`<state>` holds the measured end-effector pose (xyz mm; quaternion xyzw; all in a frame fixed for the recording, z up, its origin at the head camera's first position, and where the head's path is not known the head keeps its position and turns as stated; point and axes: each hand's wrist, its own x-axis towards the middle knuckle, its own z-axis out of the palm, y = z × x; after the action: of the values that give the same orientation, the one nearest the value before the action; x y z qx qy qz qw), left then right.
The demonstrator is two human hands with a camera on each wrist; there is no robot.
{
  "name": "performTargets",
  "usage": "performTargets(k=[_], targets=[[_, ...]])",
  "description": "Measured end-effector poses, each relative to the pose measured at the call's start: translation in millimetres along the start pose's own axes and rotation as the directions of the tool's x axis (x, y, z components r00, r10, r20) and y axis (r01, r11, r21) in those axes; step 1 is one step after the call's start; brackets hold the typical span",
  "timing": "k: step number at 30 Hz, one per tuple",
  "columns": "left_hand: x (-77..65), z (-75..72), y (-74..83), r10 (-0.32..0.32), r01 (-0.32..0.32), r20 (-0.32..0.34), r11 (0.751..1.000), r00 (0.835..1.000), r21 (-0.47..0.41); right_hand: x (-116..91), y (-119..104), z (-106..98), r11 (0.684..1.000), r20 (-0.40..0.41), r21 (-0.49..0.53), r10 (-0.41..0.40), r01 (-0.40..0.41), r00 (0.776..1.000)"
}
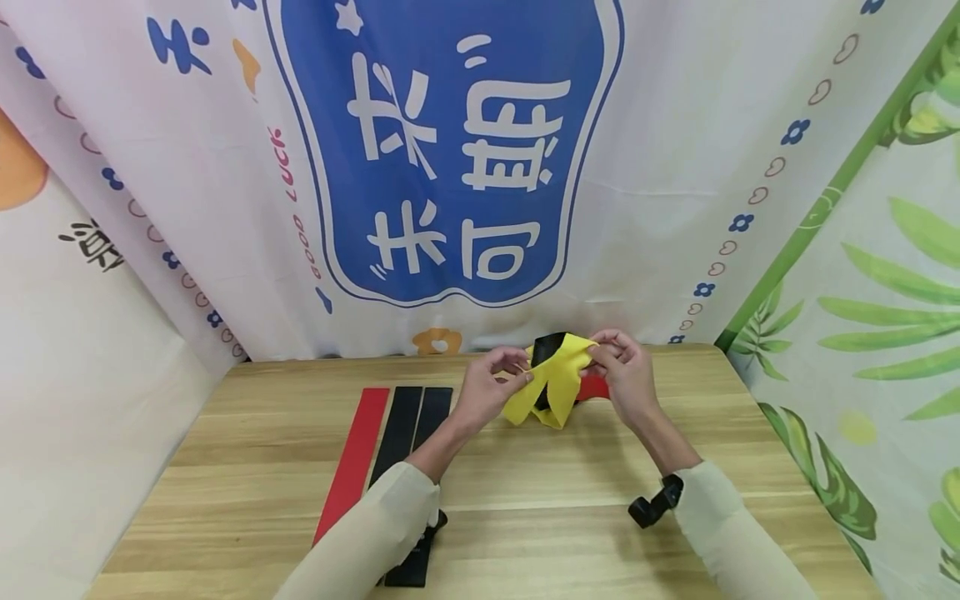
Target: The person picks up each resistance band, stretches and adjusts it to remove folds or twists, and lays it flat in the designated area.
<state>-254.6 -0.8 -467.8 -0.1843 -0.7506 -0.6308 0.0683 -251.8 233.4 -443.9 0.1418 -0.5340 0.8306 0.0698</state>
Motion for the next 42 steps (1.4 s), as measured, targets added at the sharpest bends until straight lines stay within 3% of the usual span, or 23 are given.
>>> performTargets(k=[11,16,22,32,37,42], targets=[[-1.2,4.2,-31.2,-0.159,0.148,0.065,0.979,0.985,0.139,-1.6,-4.4,1.5,1.000,-0.012,0.019,0.022,-0.022,1.000],[-3.7,-0.3,-45.5,-0.166,0.155,0.039,0.968,0.985,0.195,0.2,-12.0,2.2,0.996,0.010,0.089,-0.004,0.003,1.000],[-3.4,-5.8,-55.8,-0.156,0.151,0.005,0.963,0.988,0.223,1.0,-20.2,3.0,0.992,-0.024,0.121,-0.017,0.020,1.000],[-5.3,-13.6,-50.6,-0.146,0.147,-0.019,0.972,0.989,0.181,3.2,-29.8,-5.3,0.977,-0.069,0.210,-0.033,0.047,0.997],[-8.1,-19.9,-41.3,-0.164,0.162,0.000,0.974,0.986,0.156,3.6,-33.3,-11.2,0.963,-0.091,0.263,-0.036,0.059,0.995],[-11.0,-29.7,-39.2,-0.184,0.176,0.038,0.973,0.982,0.151,2.7,-33.3,-18.9,0.966,-0.096,0.252,-0.028,0.051,0.995]])
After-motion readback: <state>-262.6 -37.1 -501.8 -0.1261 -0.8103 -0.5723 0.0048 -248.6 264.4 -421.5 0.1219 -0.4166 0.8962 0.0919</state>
